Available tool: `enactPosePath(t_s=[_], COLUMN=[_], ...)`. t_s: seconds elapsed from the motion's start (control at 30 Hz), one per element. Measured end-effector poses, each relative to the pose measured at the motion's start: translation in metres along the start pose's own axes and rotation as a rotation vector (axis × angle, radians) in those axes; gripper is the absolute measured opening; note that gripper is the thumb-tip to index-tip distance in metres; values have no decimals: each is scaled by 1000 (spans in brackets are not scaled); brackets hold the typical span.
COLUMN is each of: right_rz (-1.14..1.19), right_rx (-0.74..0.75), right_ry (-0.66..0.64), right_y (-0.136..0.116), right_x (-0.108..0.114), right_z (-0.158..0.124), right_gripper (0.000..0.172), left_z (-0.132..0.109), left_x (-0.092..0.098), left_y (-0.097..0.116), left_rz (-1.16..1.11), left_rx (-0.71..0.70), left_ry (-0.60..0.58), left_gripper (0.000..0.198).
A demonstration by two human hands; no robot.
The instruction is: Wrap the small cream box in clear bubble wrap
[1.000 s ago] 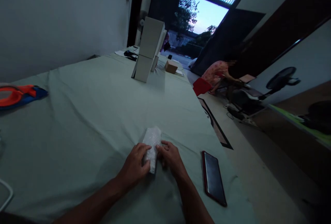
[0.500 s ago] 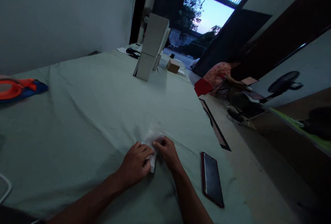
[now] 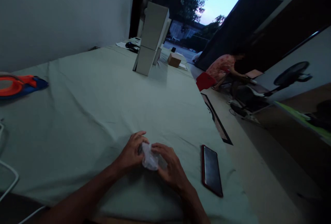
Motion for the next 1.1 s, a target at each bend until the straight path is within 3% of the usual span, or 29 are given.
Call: enactPosePath(t_s=[0.1, 0.23, 0.3, 0.4, 0.47, 0.53, 0.7, 0.8, 0.93, 1.1], right_rz=[-101, -84, 15, 190, 302, 350, 132, 156, 313, 341], right_rx=[73, 67, -42, -372, -543, -600, -593, -601, -598, -569], right_ry=[-5, 85, 118, 85, 30, 16, 93, 99, 101, 111], right_y=[-4, -3, 0, 9, 12, 13, 17, 16, 12, 10], right_x=[-5, -12, -13, -14, -19, -22, -20, -17, -18, -20], right_z=[-12, -10, -2, 7, 8, 7, 4, 5, 9, 9], right_gripper=[59, 54, 41, 22, 30, 38, 38, 33, 28, 26], left_z=[2, 4, 5, 7, 6, 5, 3, 1, -1, -1], left_x=[0, 2, 5, 7, 6, 5, 4, 3, 0, -1], left_y=[0, 2, 5, 10, 12, 13, 14, 11, 4, -2], left_rz=[-17, -36, -56, -169, -257, -281, -279, -245, -228, -203], left_rx=[32, 64, 86, 165, 225, 262, 307, 310, 279, 272], left_ry=[-29, 0, 34, -17, -116, -178, -177, -162, -146, -127], left_gripper=[25, 20, 18, 21, 30, 35, 60, 74, 76, 71])
Point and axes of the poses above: each hand's wrist, its own z-axis towards the middle knuckle, its own x-axis out of the back of the hand, y = z × x, the point moved 4 cm from there along z, towards the middle knuckle, and after that the axes turned 14 degrees about y, right-handed, at the moved point
